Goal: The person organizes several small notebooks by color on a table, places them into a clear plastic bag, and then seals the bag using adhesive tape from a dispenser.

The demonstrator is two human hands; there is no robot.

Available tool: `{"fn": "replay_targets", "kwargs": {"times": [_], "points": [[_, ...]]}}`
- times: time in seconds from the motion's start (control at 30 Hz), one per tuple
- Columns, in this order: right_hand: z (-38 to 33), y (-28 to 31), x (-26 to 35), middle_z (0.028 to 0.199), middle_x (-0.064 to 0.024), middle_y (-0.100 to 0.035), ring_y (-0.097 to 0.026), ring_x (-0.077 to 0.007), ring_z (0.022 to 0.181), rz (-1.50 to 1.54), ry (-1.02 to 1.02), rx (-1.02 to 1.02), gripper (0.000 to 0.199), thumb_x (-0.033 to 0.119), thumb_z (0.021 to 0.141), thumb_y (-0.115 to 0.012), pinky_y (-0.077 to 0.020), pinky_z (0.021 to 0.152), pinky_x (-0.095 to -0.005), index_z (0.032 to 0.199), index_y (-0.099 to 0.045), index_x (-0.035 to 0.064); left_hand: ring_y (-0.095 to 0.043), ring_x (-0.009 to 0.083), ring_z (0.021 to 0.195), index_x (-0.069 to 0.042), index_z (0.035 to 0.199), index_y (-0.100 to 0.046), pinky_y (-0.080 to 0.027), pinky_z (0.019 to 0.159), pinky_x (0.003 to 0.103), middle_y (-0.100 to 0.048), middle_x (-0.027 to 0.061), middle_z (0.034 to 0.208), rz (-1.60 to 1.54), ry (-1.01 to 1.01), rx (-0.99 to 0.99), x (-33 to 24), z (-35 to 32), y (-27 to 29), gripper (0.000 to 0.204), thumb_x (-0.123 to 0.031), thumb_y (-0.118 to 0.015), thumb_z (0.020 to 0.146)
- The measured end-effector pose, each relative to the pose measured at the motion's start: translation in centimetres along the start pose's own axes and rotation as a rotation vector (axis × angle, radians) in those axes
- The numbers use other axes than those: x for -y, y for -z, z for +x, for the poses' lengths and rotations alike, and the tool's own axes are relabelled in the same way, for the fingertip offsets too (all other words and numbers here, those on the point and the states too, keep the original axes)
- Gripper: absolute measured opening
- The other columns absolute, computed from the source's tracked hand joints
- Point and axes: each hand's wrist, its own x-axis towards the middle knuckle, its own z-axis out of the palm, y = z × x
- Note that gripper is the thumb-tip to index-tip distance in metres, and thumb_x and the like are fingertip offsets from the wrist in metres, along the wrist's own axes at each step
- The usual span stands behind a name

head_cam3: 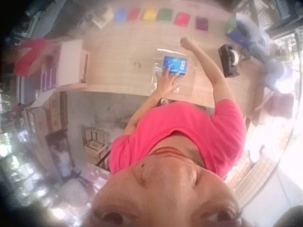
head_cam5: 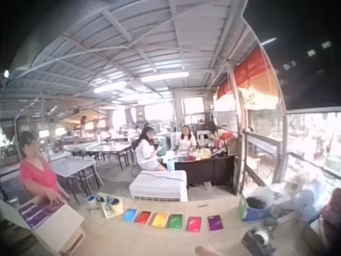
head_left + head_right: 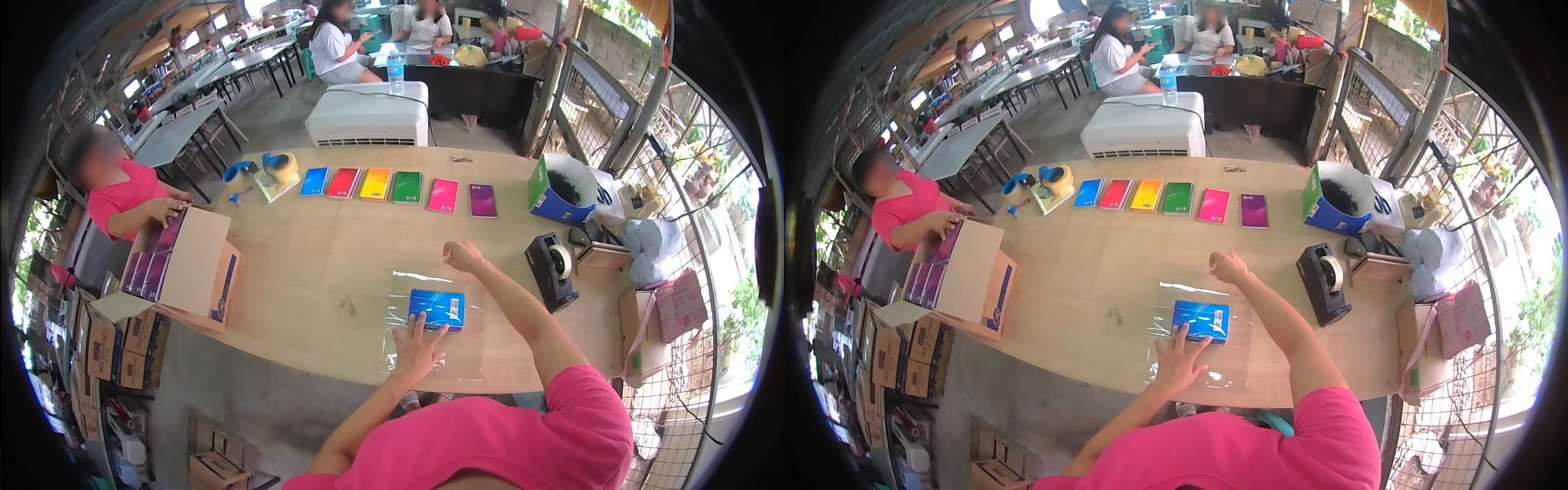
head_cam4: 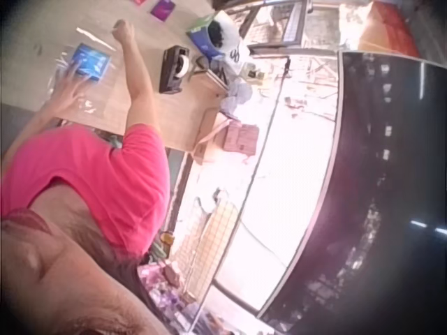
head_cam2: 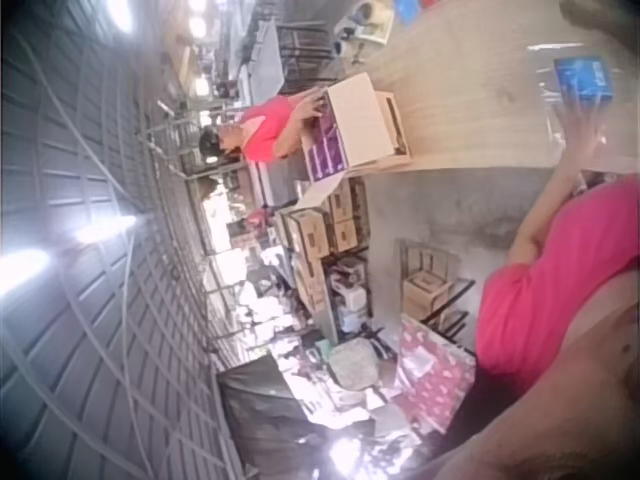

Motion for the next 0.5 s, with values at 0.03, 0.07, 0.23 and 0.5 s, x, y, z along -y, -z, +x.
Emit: {"fn": "replay_targets", "kwargs": {"times": [0.03, 0.07, 0.23, 0.5], "points": [[-0.2, -0.7, 0.4, 0.078, -0.0091, -0.072, -0.07, -0.0271, 0.079, -0.069, 0.007, -0.028, 0.022, 0.025, 0.066, -0.082, -0.0552, 0.071, -0.0396, 0.077, -0.071, 0.0082, -0.022, 0.0432, 0.145, -0.038, 0.147, -0.039, -0.022, 0.104, 0.077, -0.023, 0.0204, 0.156, 0.009, 0.014, 0.007, 0.2, -0.2, 0.0, 0.077, -0.041, -0.076, 0.079], [-0.3, -0.8, -0.3, 0.078, -0.0086, -0.072, -0.07, -0.0267, 0.08, -0.062, 0.013, 0.0, 0.024, 0.027, 0.065, -0.083, -0.0552, 0.071, -0.0396, 0.076, -0.072, 0.0089, -0.022, 0.0431, 0.145, -0.038, 0.147, -0.039, -0.022, 0.103, 0.077, -0.023, 0.0204, 0.156, 0.01, 0.011, 0.013, 0.0, 0.0, -0.1, 0.078, -0.04, -0.076, 0.079], [0.7, 0.0, -0.9, 0.08, -0.0067, -0.072, -0.069, -0.0258, 0.081, 0.029, -0.088, 0.23, 0.026, 0.032, 0.064, -0.085, -0.0548, 0.074, -0.0388, 0.075, -0.073, 0.0109, -0.021, 0.0431, 0.145, -0.039, 0.148, -0.038, -0.022, 0.103, 0.077, -0.022, 0.02, 0.157, 0.013, 0.01, 0.014, -0.1, 0.1, -0.1, 0.079, -0.041, -0.076, 0.079], [0.4, 0.4, -2.4, 0.077, -0.0072, -0.073, -0.069, -0.0231, 0.071, -0.048, 0.141, 0.104, 0.015, 0.02, 0.066, -0.081, -0.0543, 0.068, -0.0355, 0.077, -0.076, 0.0111, -0.02, 0.0436, 0.146, -0.04, 0.149, -0.034, -0.023, 0.103, 0.077, -0.019, 0.0192, 0.157, 0.009, -0.039, 0.059, -0.9, 0.5, 0.1, 0.085, -0.04, -0.078, 0.077]]}}
